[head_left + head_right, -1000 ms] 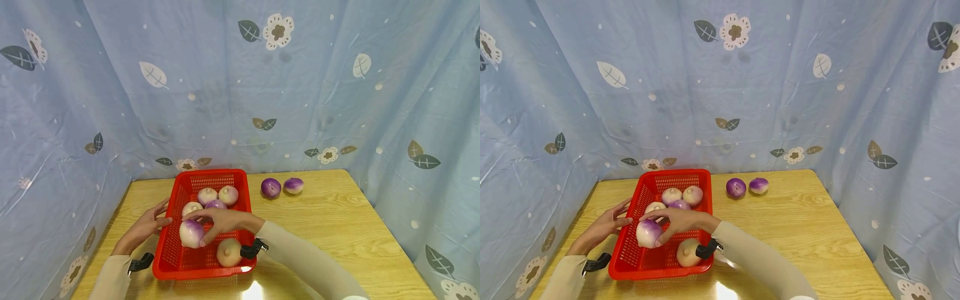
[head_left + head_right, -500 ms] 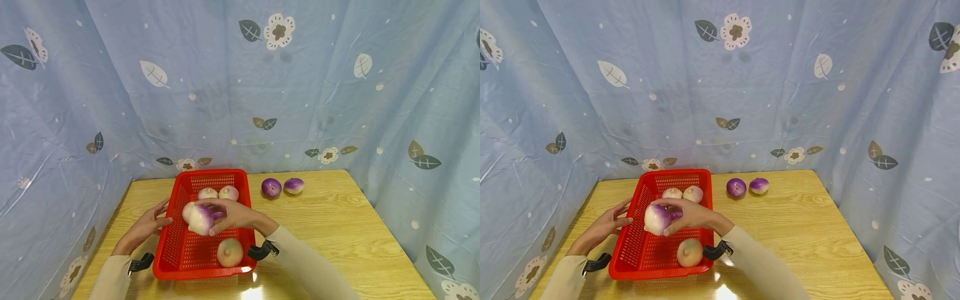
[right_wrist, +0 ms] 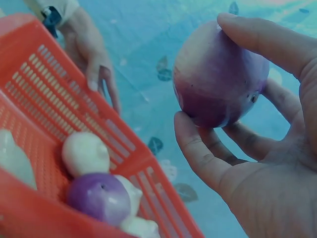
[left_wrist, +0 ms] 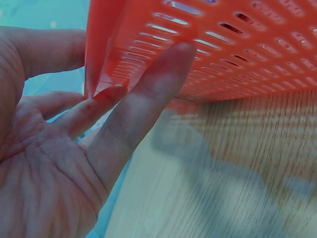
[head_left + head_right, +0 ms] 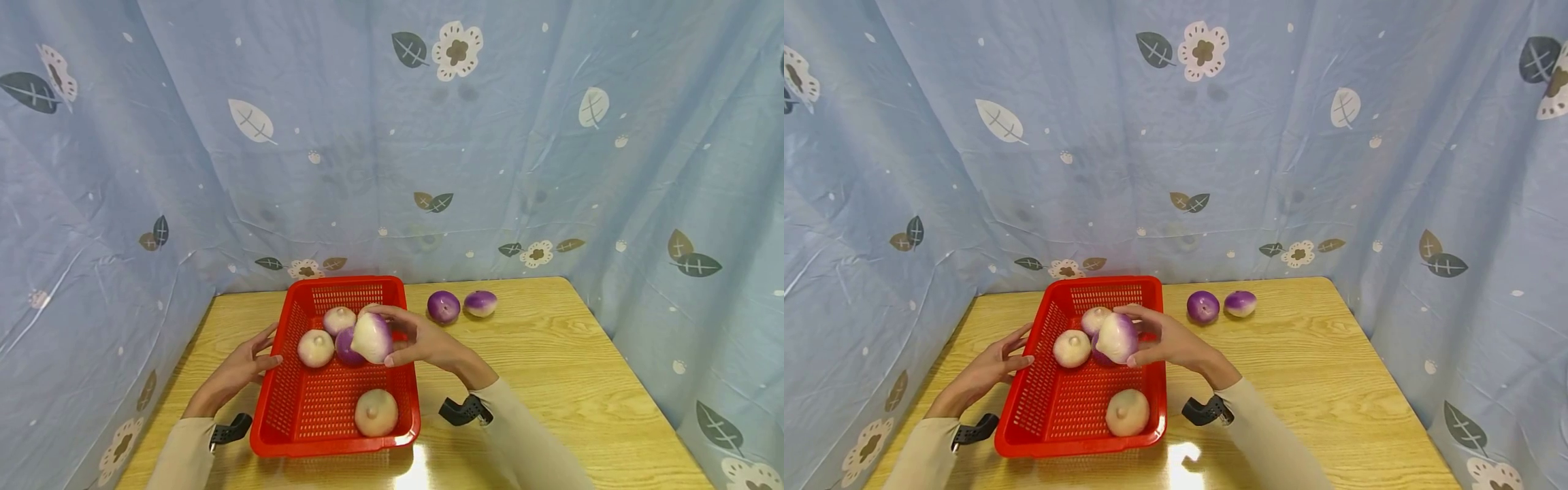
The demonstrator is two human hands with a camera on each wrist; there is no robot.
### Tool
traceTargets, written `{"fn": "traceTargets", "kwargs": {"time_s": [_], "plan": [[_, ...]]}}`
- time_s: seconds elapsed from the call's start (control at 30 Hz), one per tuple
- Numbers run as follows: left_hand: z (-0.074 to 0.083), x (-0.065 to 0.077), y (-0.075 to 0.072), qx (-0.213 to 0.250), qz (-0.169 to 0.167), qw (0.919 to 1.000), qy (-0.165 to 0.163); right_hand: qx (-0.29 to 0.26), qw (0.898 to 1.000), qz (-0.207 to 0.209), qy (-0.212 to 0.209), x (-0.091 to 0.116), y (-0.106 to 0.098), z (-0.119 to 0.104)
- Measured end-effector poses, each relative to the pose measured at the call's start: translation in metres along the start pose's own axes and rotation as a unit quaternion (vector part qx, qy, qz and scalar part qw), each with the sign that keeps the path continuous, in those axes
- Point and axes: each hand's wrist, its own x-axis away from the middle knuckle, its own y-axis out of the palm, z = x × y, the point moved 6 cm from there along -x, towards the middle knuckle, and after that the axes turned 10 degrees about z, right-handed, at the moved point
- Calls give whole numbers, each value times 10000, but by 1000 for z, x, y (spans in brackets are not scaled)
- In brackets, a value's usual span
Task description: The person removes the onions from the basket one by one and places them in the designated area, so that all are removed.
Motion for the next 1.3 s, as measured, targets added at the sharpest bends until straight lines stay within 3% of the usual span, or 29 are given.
{"fn": "traceTargets", "kwargs": {"time_s": [0.33, 0.77, 1.07, 1.3], "plan": [[1, -2, -2, -64, 27, 10000, 34, -13, 9964, 841, 54, 25, -40, 6], [0, -2, -2, -8, 6, 10000, 11, 268, 9829, 1817, 103, 52, -84, 15], [-2, -2, -1, -15, 49, 10000, -47, 642, 9738, 2158, 323, 74, -113, 32], [-1, -1, -1, 4, -39, 10000, 60, 1125, 9594, 2509, 620, 95, -135, 46]]}}
